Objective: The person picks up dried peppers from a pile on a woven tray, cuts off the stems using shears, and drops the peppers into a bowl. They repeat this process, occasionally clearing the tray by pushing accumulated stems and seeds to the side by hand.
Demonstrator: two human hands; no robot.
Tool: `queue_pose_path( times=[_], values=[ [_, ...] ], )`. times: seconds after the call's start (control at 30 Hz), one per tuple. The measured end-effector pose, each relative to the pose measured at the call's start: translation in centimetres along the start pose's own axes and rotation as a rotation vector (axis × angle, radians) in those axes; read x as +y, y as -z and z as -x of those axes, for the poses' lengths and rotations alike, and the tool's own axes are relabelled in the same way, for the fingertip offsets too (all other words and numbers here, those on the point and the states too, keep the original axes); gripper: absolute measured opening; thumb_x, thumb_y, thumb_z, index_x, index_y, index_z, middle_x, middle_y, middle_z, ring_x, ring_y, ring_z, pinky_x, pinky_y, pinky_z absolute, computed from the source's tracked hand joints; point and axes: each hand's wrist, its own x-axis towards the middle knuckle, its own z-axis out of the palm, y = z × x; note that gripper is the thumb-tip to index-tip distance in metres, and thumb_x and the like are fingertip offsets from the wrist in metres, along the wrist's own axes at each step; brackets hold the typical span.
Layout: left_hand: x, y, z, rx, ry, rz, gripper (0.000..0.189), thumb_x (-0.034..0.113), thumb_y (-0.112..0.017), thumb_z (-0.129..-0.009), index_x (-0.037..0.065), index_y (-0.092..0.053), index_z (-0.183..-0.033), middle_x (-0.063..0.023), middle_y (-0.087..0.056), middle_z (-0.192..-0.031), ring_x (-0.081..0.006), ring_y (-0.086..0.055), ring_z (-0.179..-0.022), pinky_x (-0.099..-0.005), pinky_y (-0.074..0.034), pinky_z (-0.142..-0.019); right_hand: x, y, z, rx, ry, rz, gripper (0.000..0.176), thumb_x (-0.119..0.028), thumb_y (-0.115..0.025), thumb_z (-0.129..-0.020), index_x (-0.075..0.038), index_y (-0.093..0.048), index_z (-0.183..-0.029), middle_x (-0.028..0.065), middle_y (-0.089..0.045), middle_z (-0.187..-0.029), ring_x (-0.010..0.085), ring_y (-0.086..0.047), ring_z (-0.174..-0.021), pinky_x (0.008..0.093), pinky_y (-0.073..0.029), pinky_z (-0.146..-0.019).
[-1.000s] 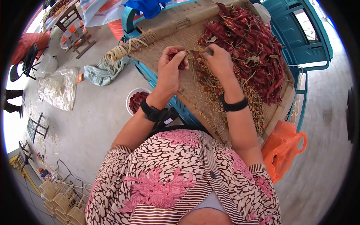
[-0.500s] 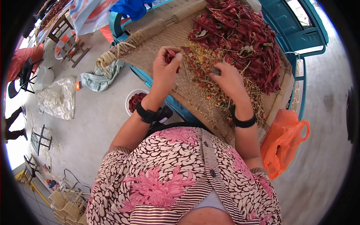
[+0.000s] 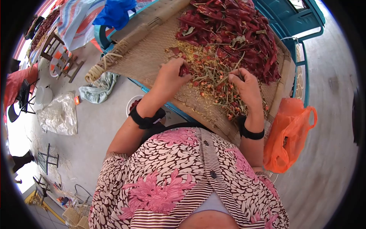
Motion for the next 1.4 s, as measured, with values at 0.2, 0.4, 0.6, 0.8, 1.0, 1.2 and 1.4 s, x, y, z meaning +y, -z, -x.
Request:
queue_pose_path(
  times=[0.2,0.4,0.6,0.8,1.0,1.2,1.4],
  values=[
    [-0.6,-0.9,-0.1,-0.137,-0.127,-0.271,0.02,0.006,-0.07,-0.074,0.001,-0.057,-0.089,-0.016,-0.057,-0.083,-0.034,-0.058,-0.079,-0.0414,-0.045,-0.068,1.3,2.0,0.9,0.028,-0.036,-0.067,0.021,-0.022,-0.067,-0.086,-0.002,-0.063,-0.092,-0.0008,-0.056,-0.07,0.0087,-0.047,-0.058,0.0266,-0.039,-0.055],
    [0.6,-1.5,-0.6,-0.041,-0.085,-0.366,0.02,0.005,-0.068,-0.076,0.002,-0.058,-0.092,-0.0163,-0.059,-0.087,-0.0356,-0.058,-0.085,-0.0416,-0.046,-0.073,3.1,3.1,2.1,0.162,0.042,0.534,0.026,-0.023,-0.068,-0.082,-0.006,-0.064,-0.101,0.0117,-0.064,-0.093,0.0278,-0.063,-0.085,0.0373,-0.049,-0.076],
    [2.4,-4.7,-1.7,-0.206,-0.175,-0.337,0.034,0.005,-0.065,-0.077,0.006,-0.058,-0.11,-0.0162,-0.06,-0.095,-0.0355,-0.06,-0.09,-0.0424,-0.049,-0.077,1.9,-1.5,1.4,0.181,0.201,0.622,0.036,-0.03,-0.068,-0.081,-0.016,-0.06,-0.114,0.011,-0.052,-0.127,0.0303,-0.062,-0.1,0.0413,-0.05,-0.084],
    [1.9,-5.5,-1.7,-0.39,-0.217,-0.511,0.039,0.005,-0.064,-0.077,0.008,-0.056,-0.115,-0.0153,-0.06,-0.095,-0.0342,-0.061,-0.091,-0.043,-0.051,-0.074,2.5,1.7,3.1,0.004,0.156,0.745,0.032,-0.026,-0.066,-0.081,-0.017,-0.061,-0.112,0.0093,-0.053,-0.125,0.0314,-0.062,-0.096,0.0426,-0.049,-0.082],
    [3.4,-5.2,-0.1,-0.45,-0.254,-0.491,0.038,0.006,-0.066,-0.076,0.009,-0.059,-0.113,-0.0128,-0.059,-0.091,-0.0329,-0.062,-0.087,-0.0431,-0.051,-0.07,4.6,7.1,4.6,0.044,-0.07,0.855,0.034,-0.016,-0.065,-0.076,-0.017,-0.061,-0.11,0.0106,-0.057,-0.11,0.0336,-0.06,-0.096,0.0433,-0.048,-0.08],
    [3.2,-5.6,0.0,-0.488,-0.234,-0.539,0.036,0.008,-0.065,-0.077,0.012,-0.059,-0.112,-0.0119,-0.059,-0.093,-0.0316,-0.062,-0.087,-0.0422,-0.051,-0.07,2.9,7.2,3.1,0.267,0.18,0.74,0.031,-0.011,-0.062,-0.08,-0.016,-0.062,-0.111,0.012,-0.058,-0.112,0.0339,-0.059,-0.1,0.0424,-0.048,-0.08],
    [4.6,-6.2,0.6,-0.566,-0.202,-0.551,0.036,0.008,-0.065,-0.077,0.014,-0.059,-0.113,-0.0113,-0.058,-0.095,-0.0318,-0.062,-0.088,-0.0423,-0.051,-0.071,3.0,1.0,-0.9,-0.027,0.257,0.768,0.036,-0.012,-0.064,-0.081,-0.018,-0.059,-0.116,0.009,-0.056,-0.116,0.0324,-0.06,-0.1,0.0436,-0.049,-0.082]
  ],
)
